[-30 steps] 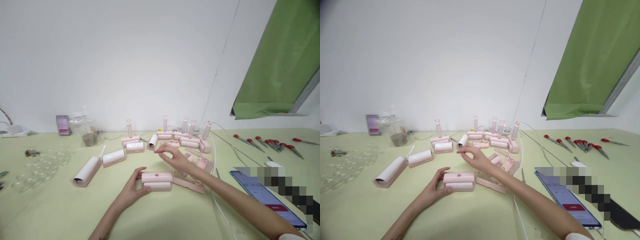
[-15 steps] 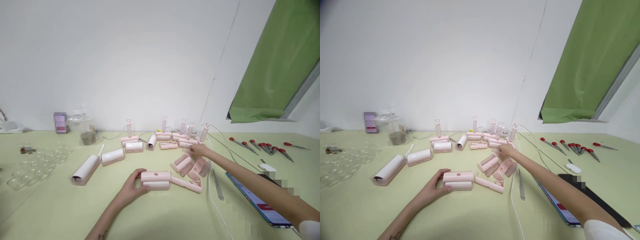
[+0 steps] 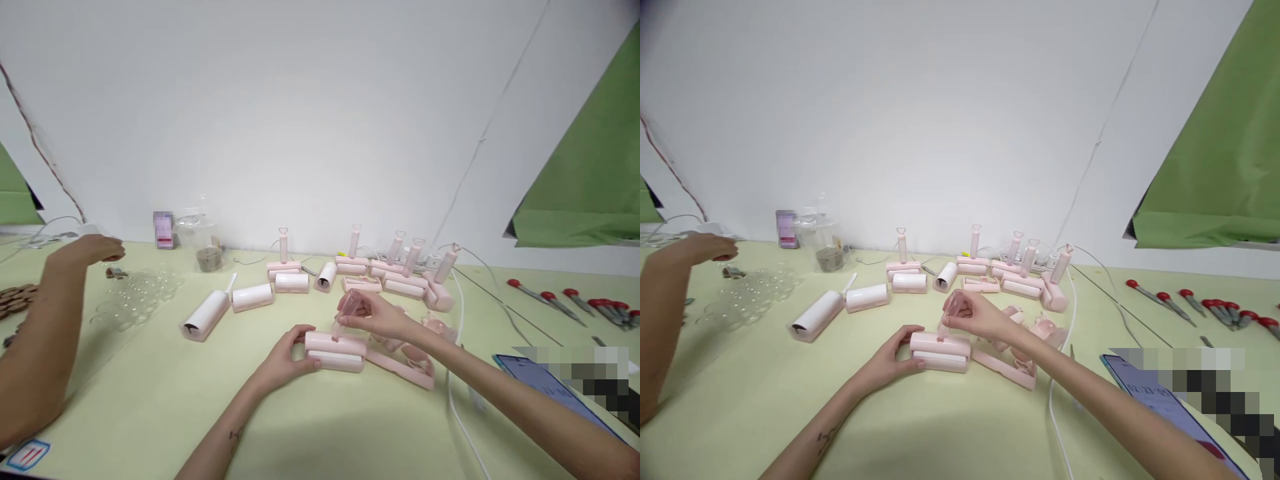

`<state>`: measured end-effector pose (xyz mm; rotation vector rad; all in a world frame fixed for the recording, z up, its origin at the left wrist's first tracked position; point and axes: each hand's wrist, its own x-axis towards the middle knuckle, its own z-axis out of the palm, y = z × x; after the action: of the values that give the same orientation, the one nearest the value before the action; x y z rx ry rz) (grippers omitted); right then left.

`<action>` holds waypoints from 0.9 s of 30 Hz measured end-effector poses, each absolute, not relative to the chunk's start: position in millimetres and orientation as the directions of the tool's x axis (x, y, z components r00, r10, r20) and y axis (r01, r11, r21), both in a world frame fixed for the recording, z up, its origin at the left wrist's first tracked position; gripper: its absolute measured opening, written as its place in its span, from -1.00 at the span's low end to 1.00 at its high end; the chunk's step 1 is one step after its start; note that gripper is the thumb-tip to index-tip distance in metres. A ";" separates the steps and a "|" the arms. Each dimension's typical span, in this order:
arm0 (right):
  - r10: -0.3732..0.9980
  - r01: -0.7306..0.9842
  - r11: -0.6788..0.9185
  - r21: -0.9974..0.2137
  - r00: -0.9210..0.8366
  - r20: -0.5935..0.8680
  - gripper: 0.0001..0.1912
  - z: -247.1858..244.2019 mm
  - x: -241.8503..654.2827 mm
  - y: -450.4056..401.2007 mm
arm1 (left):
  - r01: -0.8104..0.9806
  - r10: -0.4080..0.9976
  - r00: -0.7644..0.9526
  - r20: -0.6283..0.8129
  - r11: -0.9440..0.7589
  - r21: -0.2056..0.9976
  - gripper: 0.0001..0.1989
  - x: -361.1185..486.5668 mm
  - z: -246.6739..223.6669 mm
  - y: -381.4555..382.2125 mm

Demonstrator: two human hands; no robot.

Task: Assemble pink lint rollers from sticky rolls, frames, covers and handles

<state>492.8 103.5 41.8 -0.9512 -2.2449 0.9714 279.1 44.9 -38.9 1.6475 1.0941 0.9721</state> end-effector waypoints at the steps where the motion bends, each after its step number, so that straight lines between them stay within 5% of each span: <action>1: 0.753 0.379 0.506 -0.774 -0.632 0.182 -0.75 40.6 491.4 103.1 | 0.232 0.947 0.297 0.125 -0.199 0.952 -0.48 279.0 -39.3 45.1; 10: 0.720 0.428 0.575 -0.698 -0.670 0.182 -0.88 51.4 488.2 90.8 | 0.225 0.947 0.299 0.119 -0.191 0.956 -0.47 279.3 -40.7 45.5; 15: 0.797 0.633 0.543 -0.552 -0.596 0.101 -0.75 55.6 482.4 93.9 | 0.251 0.955 0.284 0.084 -0.159 0.955 -0.46 280.0 -37.4 44.8; 27: 0.815 0.675 0.546 -0.496 -0.565 0.129 -0.71 47.7 470.4 84.9 | 0.251 0.961 0.268 0.067 -0.137 0.958 -0.46 278.8 -36.9 45.1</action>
<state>470.4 84.9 47.7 -1.2245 -2.4415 0.5666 278.8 45.1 -36.9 1.5949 1.1488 0.9458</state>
